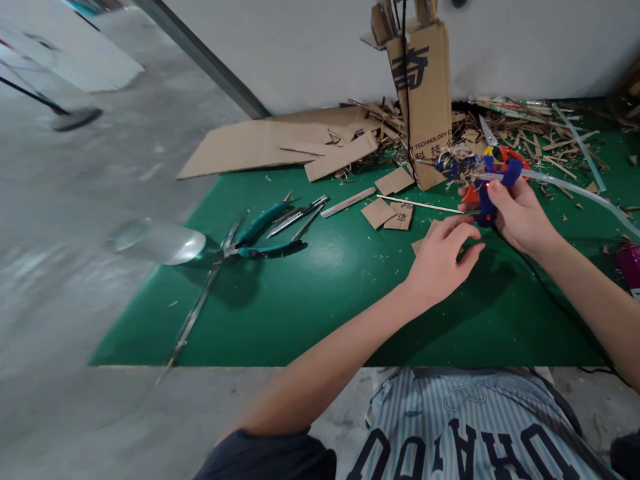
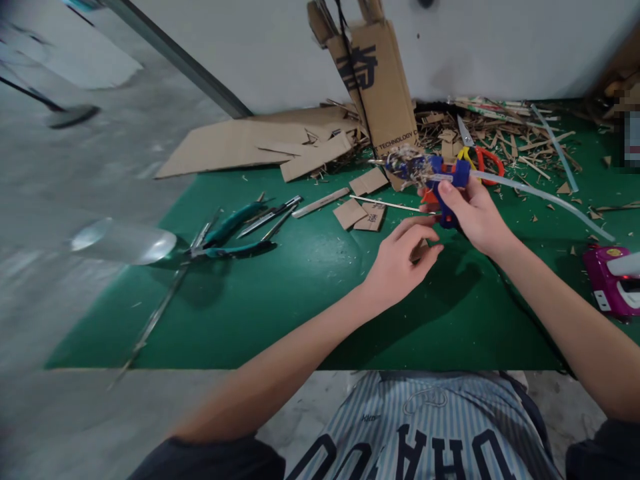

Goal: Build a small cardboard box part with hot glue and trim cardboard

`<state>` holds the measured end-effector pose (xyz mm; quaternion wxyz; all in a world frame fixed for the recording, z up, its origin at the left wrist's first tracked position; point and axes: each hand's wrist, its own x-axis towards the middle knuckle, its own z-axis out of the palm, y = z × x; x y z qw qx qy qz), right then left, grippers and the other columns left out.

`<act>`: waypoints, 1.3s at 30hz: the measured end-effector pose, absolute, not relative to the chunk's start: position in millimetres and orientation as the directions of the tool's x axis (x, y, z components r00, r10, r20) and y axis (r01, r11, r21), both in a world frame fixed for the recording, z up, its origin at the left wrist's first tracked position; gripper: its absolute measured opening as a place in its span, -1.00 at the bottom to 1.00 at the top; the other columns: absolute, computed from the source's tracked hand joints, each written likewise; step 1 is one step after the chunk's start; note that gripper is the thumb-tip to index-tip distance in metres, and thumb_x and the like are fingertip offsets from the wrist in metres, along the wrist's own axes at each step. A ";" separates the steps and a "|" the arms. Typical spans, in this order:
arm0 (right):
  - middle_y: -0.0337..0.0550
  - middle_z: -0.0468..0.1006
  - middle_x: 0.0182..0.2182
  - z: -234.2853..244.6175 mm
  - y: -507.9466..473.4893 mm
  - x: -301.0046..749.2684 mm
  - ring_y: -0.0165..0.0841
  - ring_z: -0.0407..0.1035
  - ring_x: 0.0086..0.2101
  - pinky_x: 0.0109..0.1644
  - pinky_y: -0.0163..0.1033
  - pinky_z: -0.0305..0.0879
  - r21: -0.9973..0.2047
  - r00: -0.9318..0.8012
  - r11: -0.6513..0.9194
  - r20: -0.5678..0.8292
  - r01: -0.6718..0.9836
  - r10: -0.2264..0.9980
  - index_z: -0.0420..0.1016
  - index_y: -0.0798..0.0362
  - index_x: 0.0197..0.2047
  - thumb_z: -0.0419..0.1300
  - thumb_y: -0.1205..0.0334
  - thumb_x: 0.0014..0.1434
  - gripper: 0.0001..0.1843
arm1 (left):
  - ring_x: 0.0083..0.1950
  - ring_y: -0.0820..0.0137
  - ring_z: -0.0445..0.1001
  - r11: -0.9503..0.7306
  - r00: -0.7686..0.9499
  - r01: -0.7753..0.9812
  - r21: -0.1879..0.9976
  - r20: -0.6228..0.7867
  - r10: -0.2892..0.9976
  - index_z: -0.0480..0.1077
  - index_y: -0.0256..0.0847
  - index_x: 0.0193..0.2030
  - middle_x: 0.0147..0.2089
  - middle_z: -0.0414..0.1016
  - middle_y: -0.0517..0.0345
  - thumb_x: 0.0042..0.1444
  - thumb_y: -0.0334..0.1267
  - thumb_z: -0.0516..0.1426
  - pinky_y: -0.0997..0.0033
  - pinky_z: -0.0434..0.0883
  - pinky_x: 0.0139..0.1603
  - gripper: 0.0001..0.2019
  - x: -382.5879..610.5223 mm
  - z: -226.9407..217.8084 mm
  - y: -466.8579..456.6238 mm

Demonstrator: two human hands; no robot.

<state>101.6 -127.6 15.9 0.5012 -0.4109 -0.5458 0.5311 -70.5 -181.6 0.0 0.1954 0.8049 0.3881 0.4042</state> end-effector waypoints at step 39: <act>-0.13 0.66 -0.31 3.5 -148.5 122.2 -0.44 0.30 -0.57 -0.47 -0.18 0.40 -0.985 -0.051 0.121 0.116 0.120 0.992 0.58 -0.03 -0.29 0.46 -0.07 0.05 -0.67 | -0.29 0.49 0.51 0.461 0.324 -0.505 0.730 -0.334 0.885 0.51 -0.20 -0.10 -0.34 0.44 0.20 -0.07 -0.54 0.16 0.44 0.48 -0.27 -0.64 -117.9 16.8 -142.3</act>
